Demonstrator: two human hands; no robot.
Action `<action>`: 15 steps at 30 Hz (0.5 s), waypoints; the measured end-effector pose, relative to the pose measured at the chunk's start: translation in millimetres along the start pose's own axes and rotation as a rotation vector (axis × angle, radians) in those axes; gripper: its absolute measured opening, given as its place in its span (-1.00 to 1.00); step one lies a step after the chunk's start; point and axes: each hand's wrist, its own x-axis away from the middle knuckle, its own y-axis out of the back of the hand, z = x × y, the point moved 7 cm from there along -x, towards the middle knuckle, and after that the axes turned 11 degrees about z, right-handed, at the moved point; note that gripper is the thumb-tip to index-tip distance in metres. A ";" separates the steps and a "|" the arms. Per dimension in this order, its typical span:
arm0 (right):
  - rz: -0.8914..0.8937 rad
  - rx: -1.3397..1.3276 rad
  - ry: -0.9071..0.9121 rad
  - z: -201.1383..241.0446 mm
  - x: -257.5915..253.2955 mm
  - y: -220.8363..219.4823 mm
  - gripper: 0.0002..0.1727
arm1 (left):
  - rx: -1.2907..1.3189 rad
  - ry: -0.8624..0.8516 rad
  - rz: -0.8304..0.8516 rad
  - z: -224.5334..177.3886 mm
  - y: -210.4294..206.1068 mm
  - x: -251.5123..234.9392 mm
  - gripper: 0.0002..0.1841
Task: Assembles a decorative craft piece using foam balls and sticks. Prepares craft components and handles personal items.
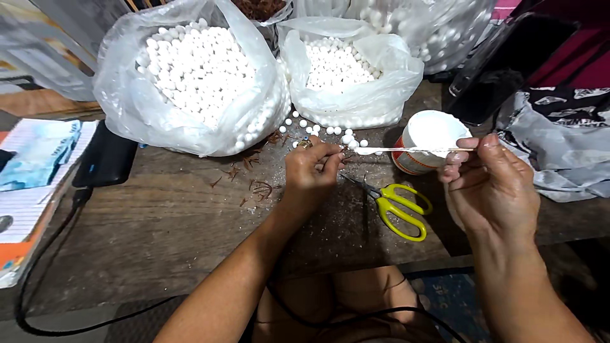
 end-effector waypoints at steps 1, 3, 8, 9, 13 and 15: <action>-0.004 -0.002 -0.011 2.3 0.0 5.7 -0.44 | 0.003 0.001 -0.003 0.5 0.1 0.1 -0.93; -0.037 0.021 -0.006 10.2 -0.4 23.7 -0.43 | 0.024 0.011 0.006 1.7 0.6 0.0 -0.93; -0.190 0.269 0.203 36.5 -5.0 77.3 -0.52 | 0.018 0.005 -0.002 6.5 2.6 -1.0 -0.94; -0.194 0.330 0.244 37.7 -7.3 81.6 -0.54 | 0.010 -0.005 -0.014 7.2 4.6 -1.6 -0.95; -0.071 0.646 0.162 23.1 -20.5 75.3 -0.75 | 0.017 0.009 -0.060 9.9 14.4 -4.3 -0.96; -0.072 0.911 0.179 25.7 -21.2 71.1 -0.74 | 0.059 0.026 -0.116 11.4 19.3 -6.1 -0.97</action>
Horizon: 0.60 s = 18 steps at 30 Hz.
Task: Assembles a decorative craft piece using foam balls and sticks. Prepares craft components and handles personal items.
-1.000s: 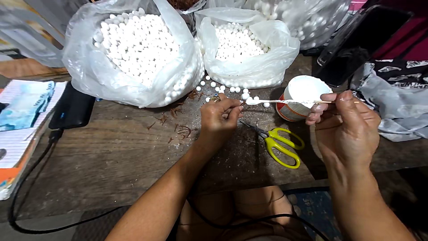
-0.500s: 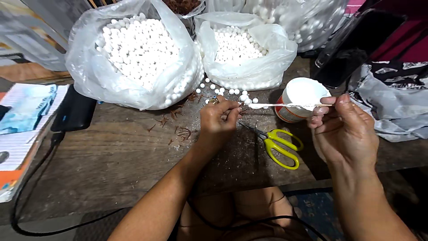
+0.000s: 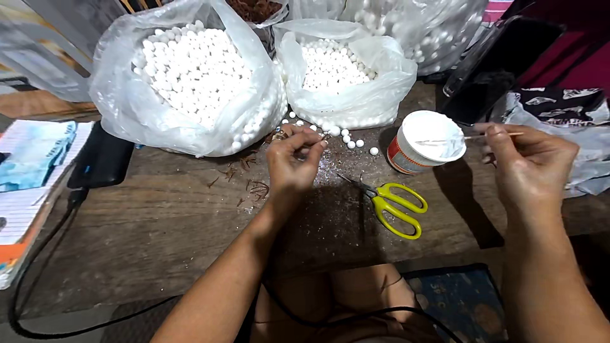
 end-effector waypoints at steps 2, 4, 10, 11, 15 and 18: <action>-0.026 0.216 0.085 20.5 2.6 6.2 -0.49 | 0.016 0.025 -0.035 1.1 4.2 -1.1 -0.95; -0.084 0.256 0.233 51.6 9.2 2.4 -0.49 | 0.028 0.020 -0.063 1.4 7.8 -2.0 -0.94; 0.310 0.134 0.469 110.8 -3.1 -107.4 -0.78 | 0.053 0.014 -0.127 1.1 15.5 -3.8 -0.91; 0.381 0.150 0.442 107.1 -14.1 -127.0 -0.79 | 0.052 0.021 -0.129 1.6 15.9 -4.2 -0.91; 0.633 0.318 0.265 93.5 -47.3 -184.8 -0.79 | 0.026 0.022 -0.138 3.3 15.3 -4.6 -0.91; 0.710 0.464 0.212 87.7 -51.9 -208.8 -0.78 | 0.009 0.034 -0.139 4.3 15.9 -4.4 -0.92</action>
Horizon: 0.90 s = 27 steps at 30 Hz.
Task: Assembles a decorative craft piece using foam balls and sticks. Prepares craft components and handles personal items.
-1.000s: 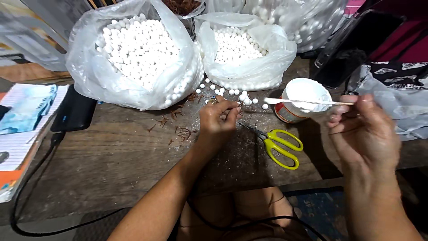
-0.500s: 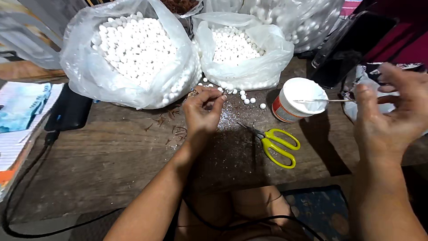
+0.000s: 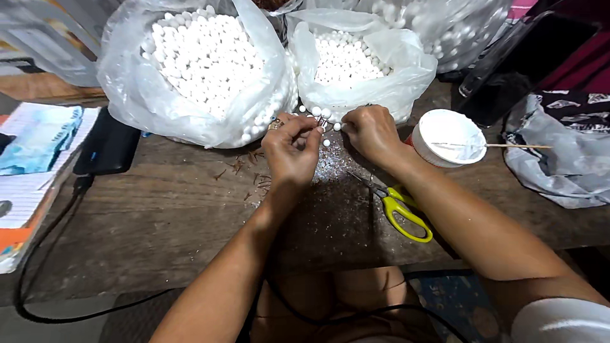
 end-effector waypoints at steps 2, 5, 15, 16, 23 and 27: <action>0.016 0.044 -0.027 0.5 -4.3 -5.4 -0.78 | -0.010 0.010 0.007 0.3 -0.1 0.2 -0.92; -0.046 -0.086 0.020 -3.2 1.3 2.4 -0.81 | -0.019 -0.002 0.007 -0.1 -0.4 0.0 -0.92; -0.025 -1.455 0.075 -17.9 39.7 -4.5 -0.71 | -0.067 -0.040 0.020 -0.1 -3.0 2.0 -0.91; -0.011 -1.502 0.071 -17.1 40.6 -7.3 -0.70 | -0.069 -0.043 0.023 0.1 -3.1 2.0 -0.91; 0.087 -1.680 0.045 -12.8 41.0 -17.3 -0.67 | -0.085 -0.046 0.031 0.5 -3.1 2.0 -0.92; 0.092 -1.711 0.067 -13.6 40.6 -18.1 -0.65 | -0.082 -0.063 0.025 0.9 -3.5 2.4 -0.92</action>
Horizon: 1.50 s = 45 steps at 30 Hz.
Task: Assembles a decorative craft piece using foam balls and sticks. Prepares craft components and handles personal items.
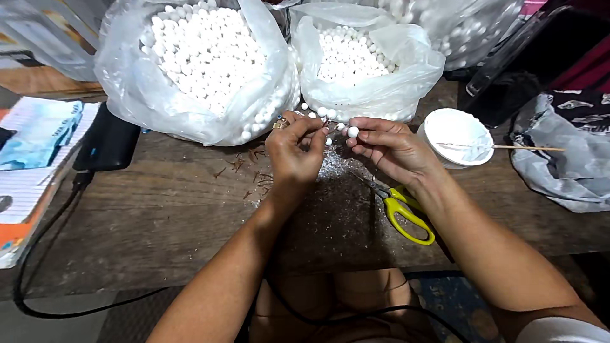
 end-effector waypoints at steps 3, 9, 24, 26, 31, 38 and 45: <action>0.006 0.011 0.028 -0.6 -0.7 0.9 -0.66 | 0.006 -0.014 0.004 -0.1 -0.4 0.2 -0.93; -0.013 0.000 0.023 -0.2 -0.7 0.8 -0.70 | -0.008 -0.020 0.002 -0.2 -0.3 0.3 -0.93; -0.109 0.312 0.325 18.4 7.2 -3.1 -0.71 | -0.258 -0.161 0.096 -15.9 -12.0 4.7 -0.89; -0.113 0.333 0.336 17.3 6.1 -3.0 -0.72 | -0.266 -0.164 0.098 -17.3 -12.3 5.0 -0.88; -0.122 0.335 0.320 15.2 4.7 -2.0 -0.73 | -0.284 -0.181 0.107 -21.0 -12.9 5.8 -0.87; -0.131 0.362 0.327 15.4 4.4 -1.9 -0.74 | -0.319 -0.185 0.127 -21.5 -14.6 7.0 -0.85; -0.122 0.476 0.369 18.6 6.1 -5.5 -0.74 | -0.343 -0.173 0.145 -20.3 -15.4 7.9 -0.85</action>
